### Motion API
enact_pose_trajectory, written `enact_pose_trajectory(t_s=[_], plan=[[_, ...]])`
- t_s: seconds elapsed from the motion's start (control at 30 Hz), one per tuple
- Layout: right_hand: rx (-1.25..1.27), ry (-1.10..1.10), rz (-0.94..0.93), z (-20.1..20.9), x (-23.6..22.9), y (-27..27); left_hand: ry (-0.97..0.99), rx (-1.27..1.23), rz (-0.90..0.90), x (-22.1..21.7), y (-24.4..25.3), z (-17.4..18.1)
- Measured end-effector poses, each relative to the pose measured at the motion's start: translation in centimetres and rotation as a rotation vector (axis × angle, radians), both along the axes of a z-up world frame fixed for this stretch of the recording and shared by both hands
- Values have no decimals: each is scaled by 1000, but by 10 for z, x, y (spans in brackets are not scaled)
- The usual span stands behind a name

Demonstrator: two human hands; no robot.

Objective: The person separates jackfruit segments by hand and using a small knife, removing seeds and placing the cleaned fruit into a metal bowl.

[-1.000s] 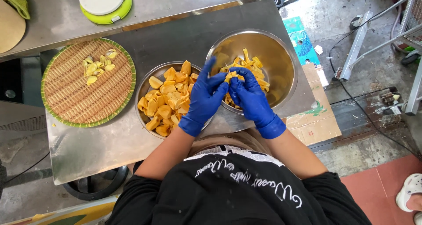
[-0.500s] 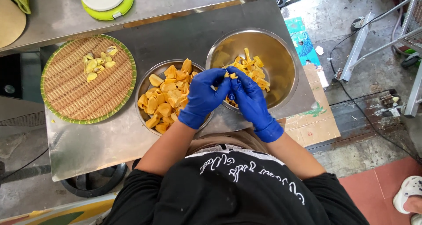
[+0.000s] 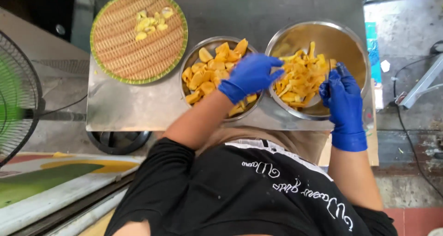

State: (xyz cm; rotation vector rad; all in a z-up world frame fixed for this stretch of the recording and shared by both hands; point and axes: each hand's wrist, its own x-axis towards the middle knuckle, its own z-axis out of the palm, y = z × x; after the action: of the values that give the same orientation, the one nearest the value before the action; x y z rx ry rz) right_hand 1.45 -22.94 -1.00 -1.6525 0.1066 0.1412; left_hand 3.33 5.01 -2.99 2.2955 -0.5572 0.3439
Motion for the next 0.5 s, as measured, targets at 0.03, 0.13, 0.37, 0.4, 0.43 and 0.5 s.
enact_pose_trajectory(t_s=[0.03,0.13,0.37,0.4,0.43,0.5], plan=[[2,-6,-18,-2,-5,-4,136,42,33,-2,17,3],[10,-34,-46,-1,-11,-7,191,31,40,-7,87,12],[49,-23,49,5,-20,24,101,368,-26,-53,136,-4],[70,-25,56,5,-21,29,48,351,-22,-58,134,-2],[63,-39,78,6,-23,33,50,315,3,-61,135,1],[44,-74,117,9,-25,39,47,239,49,-63,138,9]])
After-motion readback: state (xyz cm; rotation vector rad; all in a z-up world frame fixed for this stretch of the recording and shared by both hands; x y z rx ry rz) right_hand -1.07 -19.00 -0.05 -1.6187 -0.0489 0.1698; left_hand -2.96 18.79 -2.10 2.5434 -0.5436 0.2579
